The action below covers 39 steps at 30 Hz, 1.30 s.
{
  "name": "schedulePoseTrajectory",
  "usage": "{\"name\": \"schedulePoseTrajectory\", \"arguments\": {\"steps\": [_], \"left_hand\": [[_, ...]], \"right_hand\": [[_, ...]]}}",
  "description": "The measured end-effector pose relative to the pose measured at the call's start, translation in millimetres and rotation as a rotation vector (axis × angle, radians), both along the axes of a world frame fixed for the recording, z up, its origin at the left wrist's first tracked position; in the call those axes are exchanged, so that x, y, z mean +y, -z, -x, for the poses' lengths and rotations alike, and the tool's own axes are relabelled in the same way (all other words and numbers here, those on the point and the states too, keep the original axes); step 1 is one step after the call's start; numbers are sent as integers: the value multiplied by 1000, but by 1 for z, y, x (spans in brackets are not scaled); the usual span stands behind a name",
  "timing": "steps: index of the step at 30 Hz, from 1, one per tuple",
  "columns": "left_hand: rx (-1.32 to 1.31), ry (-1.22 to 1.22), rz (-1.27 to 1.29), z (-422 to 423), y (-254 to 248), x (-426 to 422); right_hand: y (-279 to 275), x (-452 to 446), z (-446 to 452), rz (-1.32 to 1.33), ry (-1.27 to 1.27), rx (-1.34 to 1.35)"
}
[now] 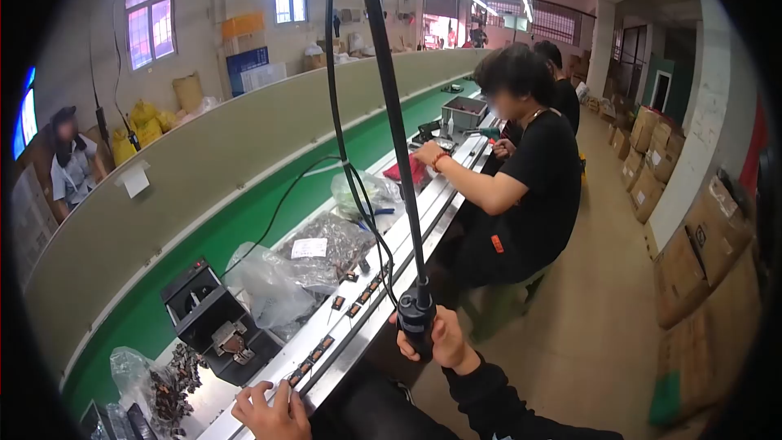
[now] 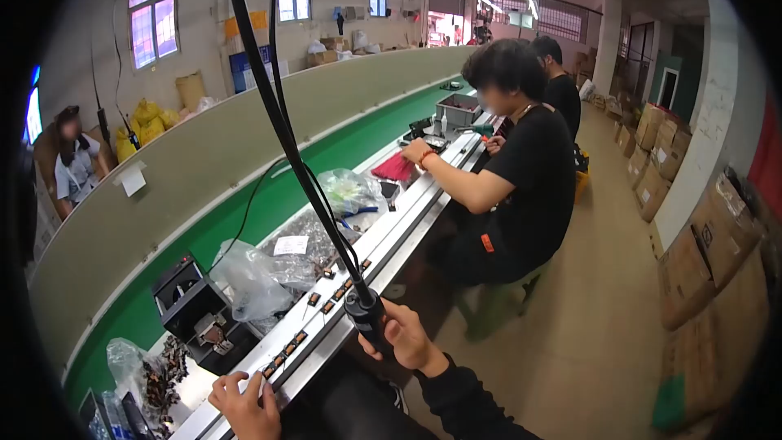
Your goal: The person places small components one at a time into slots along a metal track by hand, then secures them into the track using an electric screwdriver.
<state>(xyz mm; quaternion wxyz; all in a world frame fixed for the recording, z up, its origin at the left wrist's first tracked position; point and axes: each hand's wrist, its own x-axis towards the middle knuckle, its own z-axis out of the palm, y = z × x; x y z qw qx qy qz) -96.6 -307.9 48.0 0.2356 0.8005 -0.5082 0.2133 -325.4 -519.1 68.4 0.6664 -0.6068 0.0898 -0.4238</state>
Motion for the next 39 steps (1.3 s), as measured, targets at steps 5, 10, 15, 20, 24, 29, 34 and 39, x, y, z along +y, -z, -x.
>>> {"name": "schedulePoseTrajectory", "arguments": {"steps": [5, 10, 15, 20, 24, 29, 34, 39], "left_hand": [[51, 21, 28, -5, -13, 12], [113, 15, 32, -48, -30, 36], [-25, -193, -371, -108, -49, 60], [122, -120, -641, -150, -27, 67], [404, -115, -502, -187, -6, 53], [-99, -23, -374, -208, 7, 62], [90, 20, -401, -227, 11, 53], [258, 7, -452, -219, -20, 46]], "right_hand": [[1, 5, -1, -15, -11, 2], [3, 3, -11, -41, 14, 41], [6, -7, -26, -11, 13, 39], [6, -16, -35, 34, 58, 2], [2, -29, -31, 36, 80, 20], [39, -53, -22, 102, 258, 73], [46, -75, -12, -307, -99, -96], [48, -68, -15, -88, -153, -152]]}}
